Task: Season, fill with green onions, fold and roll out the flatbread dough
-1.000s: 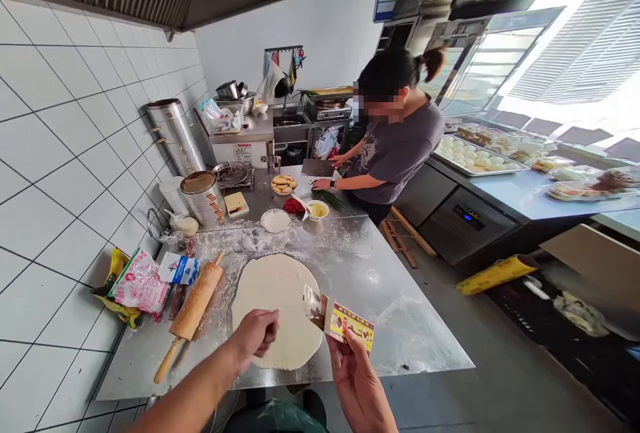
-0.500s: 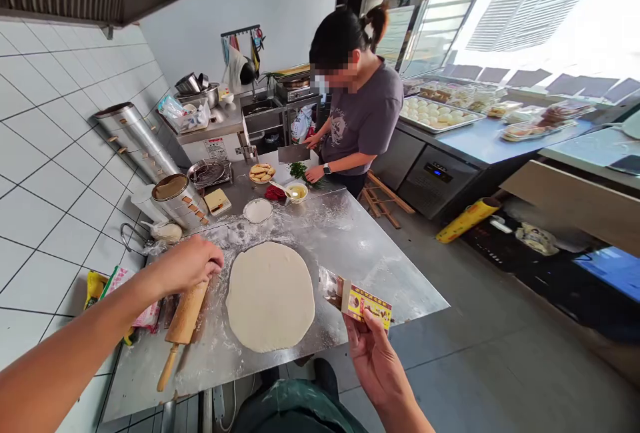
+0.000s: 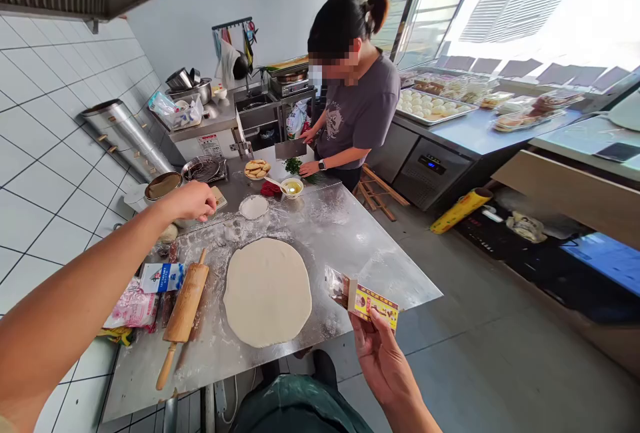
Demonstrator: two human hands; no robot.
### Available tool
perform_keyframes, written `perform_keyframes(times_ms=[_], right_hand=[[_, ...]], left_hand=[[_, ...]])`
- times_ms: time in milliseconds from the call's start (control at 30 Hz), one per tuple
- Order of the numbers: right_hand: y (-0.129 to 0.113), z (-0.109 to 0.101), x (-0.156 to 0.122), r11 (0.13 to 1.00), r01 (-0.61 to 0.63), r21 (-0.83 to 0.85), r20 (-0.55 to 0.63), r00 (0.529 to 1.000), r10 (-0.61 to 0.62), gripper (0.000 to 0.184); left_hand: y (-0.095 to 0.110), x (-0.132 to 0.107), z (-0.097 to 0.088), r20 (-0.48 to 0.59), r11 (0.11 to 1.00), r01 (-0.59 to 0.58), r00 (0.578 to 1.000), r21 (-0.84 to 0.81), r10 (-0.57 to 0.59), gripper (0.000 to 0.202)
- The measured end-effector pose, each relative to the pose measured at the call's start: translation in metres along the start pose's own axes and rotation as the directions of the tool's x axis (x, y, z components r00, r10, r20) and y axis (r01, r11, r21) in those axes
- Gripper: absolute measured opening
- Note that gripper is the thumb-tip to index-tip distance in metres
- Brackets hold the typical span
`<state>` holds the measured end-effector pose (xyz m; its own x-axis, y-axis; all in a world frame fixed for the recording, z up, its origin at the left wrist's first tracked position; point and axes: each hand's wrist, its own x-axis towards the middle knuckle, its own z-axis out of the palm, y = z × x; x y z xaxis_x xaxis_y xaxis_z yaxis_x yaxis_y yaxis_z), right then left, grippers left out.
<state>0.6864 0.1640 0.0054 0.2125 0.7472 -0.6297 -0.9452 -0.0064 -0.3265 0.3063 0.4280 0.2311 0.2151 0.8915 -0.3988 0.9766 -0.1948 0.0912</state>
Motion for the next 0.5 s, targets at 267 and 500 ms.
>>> perform_keyframes(times_ms=[267, 500], right_hand=[[0.002, -0.009, 0.004, 1.0, -0.001, 0.008, -0.035, 0.999, 0.002, 0.069], [0.005, -0.004, 0.009, 1.0, -0.023, -0.015, -0.031, 0.999, 0.023, 0.072]], left_hand=[[-0.003, -0.027, 0.055, 0.122, 0.994, -0.101, 0.988, 0.047, 0.095, 0.018], [-0.009, -0.051, 0.103, 0.072, 0.978, -0.169, 0.984, 0.123, 0.161, 0.022]])
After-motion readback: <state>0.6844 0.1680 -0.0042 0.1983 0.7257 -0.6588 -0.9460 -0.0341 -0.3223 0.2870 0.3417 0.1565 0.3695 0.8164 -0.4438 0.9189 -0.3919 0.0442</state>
